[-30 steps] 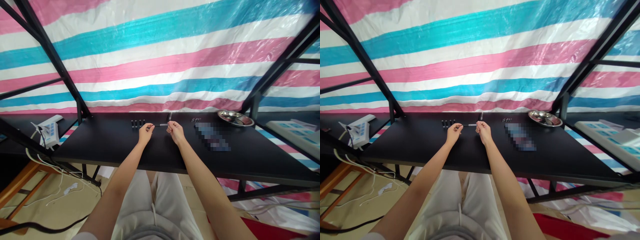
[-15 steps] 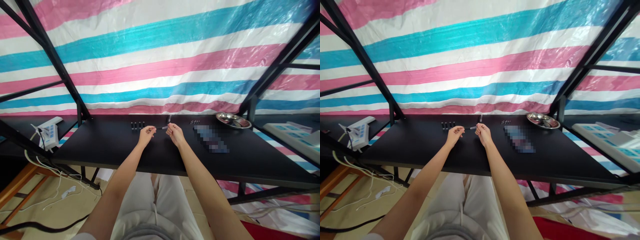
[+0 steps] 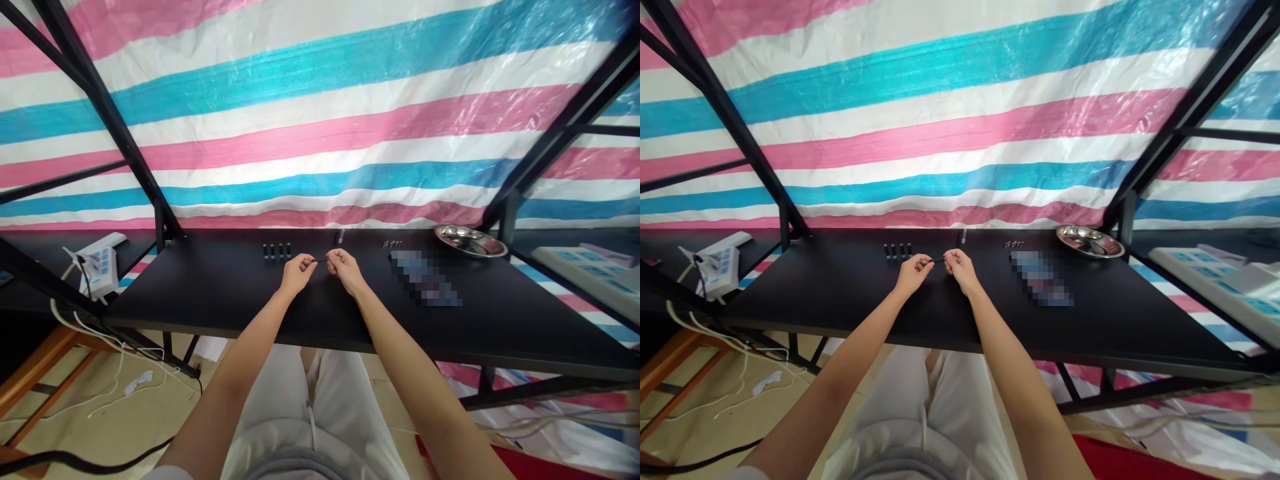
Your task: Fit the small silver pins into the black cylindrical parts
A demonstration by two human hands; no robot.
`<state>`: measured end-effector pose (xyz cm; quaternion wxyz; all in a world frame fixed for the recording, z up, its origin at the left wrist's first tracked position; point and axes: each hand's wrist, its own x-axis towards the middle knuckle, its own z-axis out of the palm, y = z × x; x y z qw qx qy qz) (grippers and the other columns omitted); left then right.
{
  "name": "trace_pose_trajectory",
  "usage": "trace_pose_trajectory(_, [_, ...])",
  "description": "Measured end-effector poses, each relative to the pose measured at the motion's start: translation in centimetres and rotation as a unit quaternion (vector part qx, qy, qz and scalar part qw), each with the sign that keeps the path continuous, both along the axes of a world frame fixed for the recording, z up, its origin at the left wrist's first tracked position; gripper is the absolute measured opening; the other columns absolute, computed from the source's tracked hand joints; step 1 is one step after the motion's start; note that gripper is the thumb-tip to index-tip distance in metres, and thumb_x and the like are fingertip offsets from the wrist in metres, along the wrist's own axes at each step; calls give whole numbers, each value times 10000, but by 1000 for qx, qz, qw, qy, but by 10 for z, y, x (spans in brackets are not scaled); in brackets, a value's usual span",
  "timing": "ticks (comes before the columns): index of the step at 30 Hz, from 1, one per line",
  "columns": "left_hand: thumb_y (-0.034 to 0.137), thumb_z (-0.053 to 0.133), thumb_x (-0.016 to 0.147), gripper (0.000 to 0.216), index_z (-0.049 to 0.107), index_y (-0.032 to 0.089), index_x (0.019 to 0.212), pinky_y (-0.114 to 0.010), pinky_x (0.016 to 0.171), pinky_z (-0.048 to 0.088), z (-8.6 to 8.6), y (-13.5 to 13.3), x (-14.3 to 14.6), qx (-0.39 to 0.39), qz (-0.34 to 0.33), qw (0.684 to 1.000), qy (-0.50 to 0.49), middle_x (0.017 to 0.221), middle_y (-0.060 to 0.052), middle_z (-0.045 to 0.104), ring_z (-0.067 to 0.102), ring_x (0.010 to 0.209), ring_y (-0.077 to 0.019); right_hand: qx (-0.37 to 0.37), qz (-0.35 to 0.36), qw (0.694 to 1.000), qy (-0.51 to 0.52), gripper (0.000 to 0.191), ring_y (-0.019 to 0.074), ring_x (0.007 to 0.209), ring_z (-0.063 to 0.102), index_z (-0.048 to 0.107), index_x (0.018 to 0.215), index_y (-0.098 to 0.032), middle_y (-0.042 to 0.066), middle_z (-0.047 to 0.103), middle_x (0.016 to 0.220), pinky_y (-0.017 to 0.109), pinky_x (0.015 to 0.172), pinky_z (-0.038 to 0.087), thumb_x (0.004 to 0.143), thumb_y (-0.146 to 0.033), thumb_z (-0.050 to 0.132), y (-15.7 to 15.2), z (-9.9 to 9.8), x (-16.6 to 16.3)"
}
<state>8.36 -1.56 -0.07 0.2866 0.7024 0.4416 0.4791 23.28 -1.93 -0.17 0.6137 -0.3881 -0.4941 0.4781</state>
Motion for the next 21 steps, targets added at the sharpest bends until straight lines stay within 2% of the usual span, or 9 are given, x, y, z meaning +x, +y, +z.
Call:
trace_pose_trajectory(14, [242, 601, 722, 159, 602, 149, 851, -182, 484, 410, 5, -3, -1, -48, -39, 997, -45, 723, 4, 596, 493, 473, -42, -23, 33, 999, 18, 366, 51, 388, 311, 523, 759, -199, -86, 416, 446, 216, 412, 202, 642, -514, 667, -1, 0, -2])
trace_pose_trajectory(17, [250, 609, 714, 198, 596, 141, 879, -188, 476, 415, 12, -2, -3, -79, -37, 990, -114, 783, -12, 606, 512, 463, -39, -20, 48, 999, -1, 363, 53, 404, 350, 528, 771, -194, -69, 480, 480, 212, 422, 244, 658, -514, 655, -4, 3, -4])
trace_pose_trajectory(21, [312, 631, 698, 276, 606, 144, 915, -197, 461, 405, 18, 0, -7, -89, -26, 977, -191, 813, -28, 612, 517, 472, -46, -14, 107, 990, -86, 371, 88, 473, 471, 546, 804, -186, -13, 597, 580, 236, 488, 363, 674, -524, 630, -8, 12, -11])
